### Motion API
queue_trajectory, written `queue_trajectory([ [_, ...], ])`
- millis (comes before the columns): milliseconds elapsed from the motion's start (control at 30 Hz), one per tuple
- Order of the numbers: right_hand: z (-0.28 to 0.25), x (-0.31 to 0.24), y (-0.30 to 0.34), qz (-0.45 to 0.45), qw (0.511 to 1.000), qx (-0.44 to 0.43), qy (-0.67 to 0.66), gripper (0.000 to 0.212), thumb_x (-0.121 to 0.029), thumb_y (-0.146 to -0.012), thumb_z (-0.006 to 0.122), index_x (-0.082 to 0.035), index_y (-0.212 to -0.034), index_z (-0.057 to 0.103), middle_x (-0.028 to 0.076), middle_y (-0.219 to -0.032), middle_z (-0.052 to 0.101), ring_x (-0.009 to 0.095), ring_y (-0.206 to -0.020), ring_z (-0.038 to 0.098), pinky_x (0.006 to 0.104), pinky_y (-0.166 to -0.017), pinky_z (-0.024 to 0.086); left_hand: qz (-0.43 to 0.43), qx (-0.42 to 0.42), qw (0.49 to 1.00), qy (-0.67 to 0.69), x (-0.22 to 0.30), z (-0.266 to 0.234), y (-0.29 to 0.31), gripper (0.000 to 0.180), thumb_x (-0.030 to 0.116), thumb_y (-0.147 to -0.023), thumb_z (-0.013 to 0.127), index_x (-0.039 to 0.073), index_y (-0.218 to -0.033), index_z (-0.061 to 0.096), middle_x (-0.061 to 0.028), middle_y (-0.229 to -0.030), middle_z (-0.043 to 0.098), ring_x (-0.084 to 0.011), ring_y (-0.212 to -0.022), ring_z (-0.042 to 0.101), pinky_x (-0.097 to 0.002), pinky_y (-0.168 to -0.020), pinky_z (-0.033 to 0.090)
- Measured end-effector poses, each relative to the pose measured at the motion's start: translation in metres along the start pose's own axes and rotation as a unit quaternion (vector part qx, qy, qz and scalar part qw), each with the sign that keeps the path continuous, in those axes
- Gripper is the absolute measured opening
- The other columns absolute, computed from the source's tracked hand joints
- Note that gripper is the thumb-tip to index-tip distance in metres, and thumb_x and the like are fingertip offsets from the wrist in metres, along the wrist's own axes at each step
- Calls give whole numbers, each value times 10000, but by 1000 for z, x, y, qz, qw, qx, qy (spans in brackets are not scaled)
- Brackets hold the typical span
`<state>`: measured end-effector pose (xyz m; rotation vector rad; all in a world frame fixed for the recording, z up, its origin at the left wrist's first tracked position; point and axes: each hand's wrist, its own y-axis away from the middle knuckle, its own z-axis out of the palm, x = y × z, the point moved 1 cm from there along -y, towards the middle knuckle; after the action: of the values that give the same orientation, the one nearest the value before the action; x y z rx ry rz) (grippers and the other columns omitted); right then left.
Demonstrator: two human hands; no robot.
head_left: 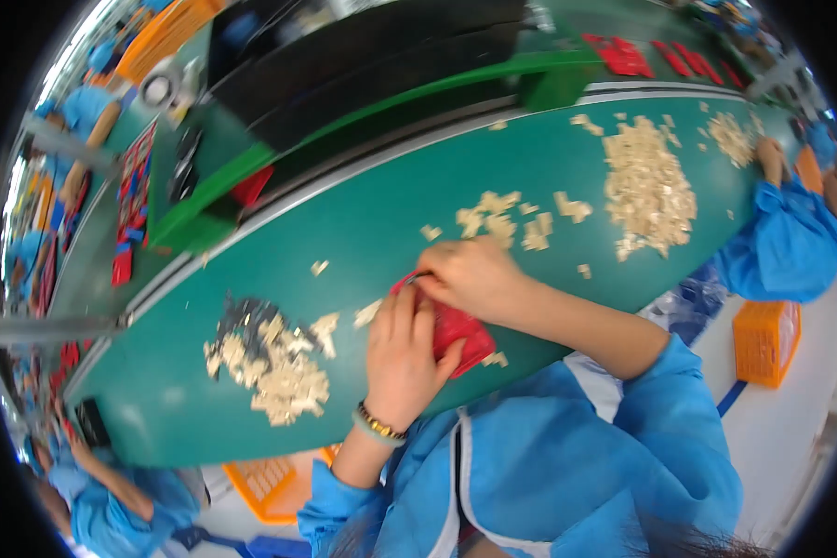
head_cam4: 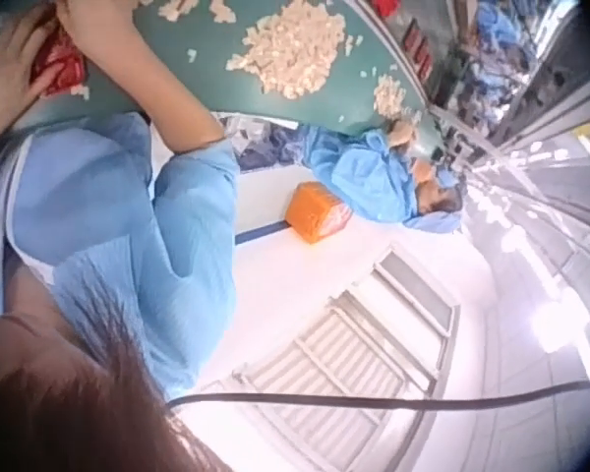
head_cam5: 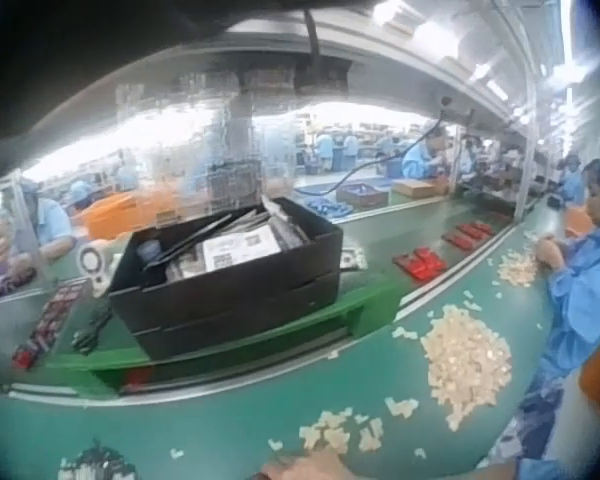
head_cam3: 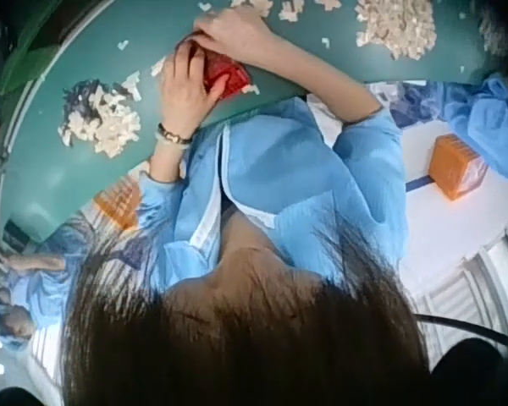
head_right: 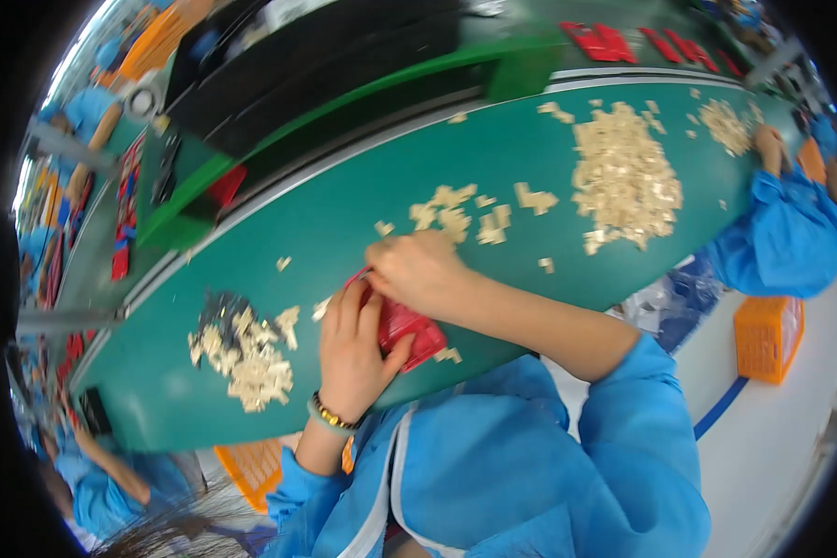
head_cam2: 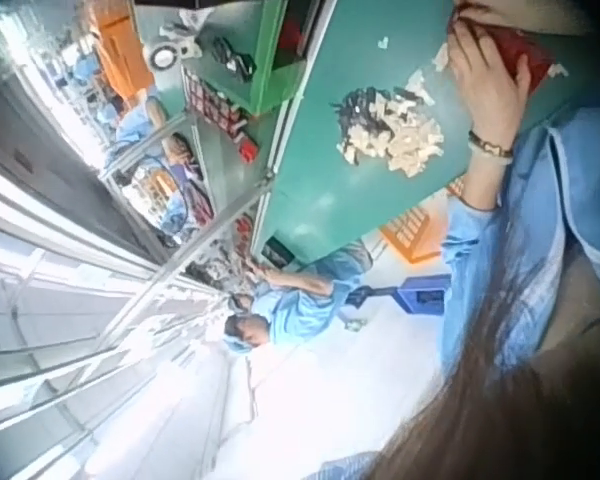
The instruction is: The person assembles small parts and electronic components onto plastic casings by hand on a factory assembly line.
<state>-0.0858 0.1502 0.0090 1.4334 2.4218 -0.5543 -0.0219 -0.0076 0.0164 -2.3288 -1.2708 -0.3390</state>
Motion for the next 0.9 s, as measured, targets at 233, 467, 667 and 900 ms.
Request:
queue_trajectory([
  [233,-1,1,18,-65,992,109,-12,342,-209,-720,748,-81,-1022,652,43,-769,598,196,-619,626,315,-532,498,1,8,1000,-17,-13,4,4,594,308,-727,739,-35,-1177,555,-224,-1280,500,-395,-1184,480,-463,-994,415],
  [467,14,-7,22,-134,981,129,55,341,-267,-719,733,-134,-1026,669,53,-830,572,227,-644,600,349,-550,493,-5,43,997,63,-14,-3,15,514,277,-698,754,-31,-1064,565,-258,-1228,537,-398,-1137,523,-468,-995,429],
  [667,0,-4,27,-128,990,66,0,304,-103,-711,697,-61,-1012,678,86,-795,560,268,-669,591,374,-580,470,-4,110,993,36,-5,13,12,381,202,-758,663,-30,-1036,544,-192,-1087,540,-347,-1052,521,-409,-916,442],
  [900,1,-7,20,-143,984,106,0,289,-106,-700,699,-37,-978,664,93,-766,541,274,-640,580,380,-550,454,-23,104,993,-59,-9,27,2,373,179,-755,637,-13,-1066,561,-111,-1036,547,-265,-998,513,-346,-899,431],
])
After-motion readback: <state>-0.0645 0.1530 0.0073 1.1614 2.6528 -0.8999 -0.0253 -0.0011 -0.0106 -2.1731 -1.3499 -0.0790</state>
